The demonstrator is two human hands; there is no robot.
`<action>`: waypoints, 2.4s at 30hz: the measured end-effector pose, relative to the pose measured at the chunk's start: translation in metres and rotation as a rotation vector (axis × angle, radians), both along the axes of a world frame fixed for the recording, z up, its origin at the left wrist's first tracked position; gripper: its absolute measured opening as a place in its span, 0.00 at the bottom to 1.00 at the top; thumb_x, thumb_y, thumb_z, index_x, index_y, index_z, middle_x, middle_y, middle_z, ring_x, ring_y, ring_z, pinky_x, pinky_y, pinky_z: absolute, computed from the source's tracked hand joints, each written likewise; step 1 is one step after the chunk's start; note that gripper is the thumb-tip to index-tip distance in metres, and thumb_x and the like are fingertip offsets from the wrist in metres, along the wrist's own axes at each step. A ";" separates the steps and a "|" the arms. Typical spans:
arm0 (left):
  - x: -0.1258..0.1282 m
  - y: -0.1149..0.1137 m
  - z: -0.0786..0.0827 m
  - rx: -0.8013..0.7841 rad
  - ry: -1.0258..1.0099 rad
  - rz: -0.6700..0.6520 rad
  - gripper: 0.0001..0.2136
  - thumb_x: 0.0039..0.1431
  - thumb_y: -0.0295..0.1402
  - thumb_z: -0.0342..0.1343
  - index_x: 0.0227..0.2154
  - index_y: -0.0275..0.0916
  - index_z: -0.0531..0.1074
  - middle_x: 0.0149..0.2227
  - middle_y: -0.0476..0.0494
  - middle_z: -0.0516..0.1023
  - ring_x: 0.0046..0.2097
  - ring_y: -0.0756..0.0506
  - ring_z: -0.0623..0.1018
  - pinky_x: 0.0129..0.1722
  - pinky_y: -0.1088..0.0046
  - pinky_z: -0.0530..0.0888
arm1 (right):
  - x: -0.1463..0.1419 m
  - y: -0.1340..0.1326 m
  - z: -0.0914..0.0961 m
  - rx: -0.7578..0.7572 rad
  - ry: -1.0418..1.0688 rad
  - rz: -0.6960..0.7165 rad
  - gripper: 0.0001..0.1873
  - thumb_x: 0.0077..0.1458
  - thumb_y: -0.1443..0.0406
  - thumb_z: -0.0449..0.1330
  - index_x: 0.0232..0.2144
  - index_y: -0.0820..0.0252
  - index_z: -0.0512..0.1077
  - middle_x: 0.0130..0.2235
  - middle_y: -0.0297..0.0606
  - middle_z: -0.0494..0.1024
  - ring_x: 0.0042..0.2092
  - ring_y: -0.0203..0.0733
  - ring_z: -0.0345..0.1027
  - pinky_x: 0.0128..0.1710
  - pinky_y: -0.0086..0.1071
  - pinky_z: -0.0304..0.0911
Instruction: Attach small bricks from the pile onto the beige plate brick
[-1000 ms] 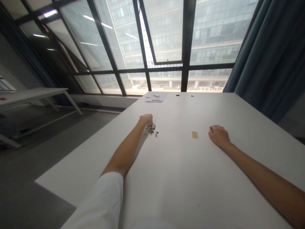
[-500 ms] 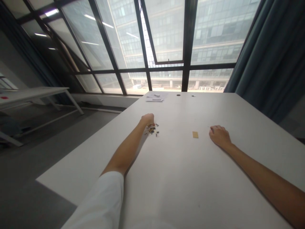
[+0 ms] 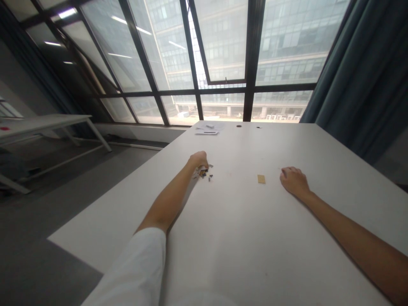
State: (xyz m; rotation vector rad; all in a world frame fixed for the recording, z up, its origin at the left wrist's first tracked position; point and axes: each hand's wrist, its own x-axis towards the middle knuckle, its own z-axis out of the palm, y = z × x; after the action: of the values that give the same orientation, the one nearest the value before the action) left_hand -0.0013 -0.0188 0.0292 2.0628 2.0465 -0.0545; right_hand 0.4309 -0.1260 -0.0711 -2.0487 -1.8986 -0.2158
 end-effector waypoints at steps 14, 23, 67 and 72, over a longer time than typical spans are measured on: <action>0.070 -0.034 -0.004 0.042 -0.857 -0.080 0.13 0.43 0.39 0.70 0.28 0.35 0.81 0.19 0.53 0.67 0.22 0.55 0.60 0.23 0.74 0.54 | -0.004 -0.001 0.003 -0.011 -0.007 -0.004 0.21 0.65 0.62 0.48 0.51 0.63 0.75 0.55 0.50 0.76 0.53 0.54 0.67 0.51 0.43 0.62; 0.149 -0.094 -0.042 -0.302 -1.447 -0.144 0.18 0.39 0.41 0.73 0.27 0.33 0.75 0.20 0.57 0.60 0.21 0.58 0.54 0.22 0.75 0.46 | -0.010 -0.002 0.012 0.234 0.165 0.067 0.18 0.61 0.63 0.54 0.49 0.63 0.75 0.52 0.51 0.76 0.54 0.54 0.65 0.54 0.45 0.60; 0.142 -0.109 -0.064 0.520 -0.607 -0.753 0.17 0.60 0.39 0.61 0.52 0.44 0.77 0.34 0.49 0.71 0.36 0.50 0.72 0.42 0.74 0.69 | -0.059 -0.037 0.034 0.486 0.069 0.754 0.10 0.56 0.63 0.64 0.41 0.56 0.74 0.41 0.40 0.78 0.48 0.48 0.68 0.54 0.45 0.54; 0.143 -0.110 -0.063 0.517 -0.593 -0.743 0.16 0.59 0.38 0.62 0.50 0.44 0.77 0.34 0.49 0.72 0.36 0.50 0.73 0.42 0.75 0.70 | -0.058 -0.038 0.034 0.470 0.081 0.770 0.11 0.55 0.64 0.64 0.42 0.55 0.74 0.42 0.39 0.79 0.48 0.48 0.68 0.54 0.45 0.54</action>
State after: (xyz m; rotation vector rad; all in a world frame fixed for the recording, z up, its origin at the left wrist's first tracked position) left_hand 0.1413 -0.1283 -0.0341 2.5910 0.9407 0.9173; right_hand 0.3728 -0.1639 -0.0371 -0.9343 -2.1671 -0.3304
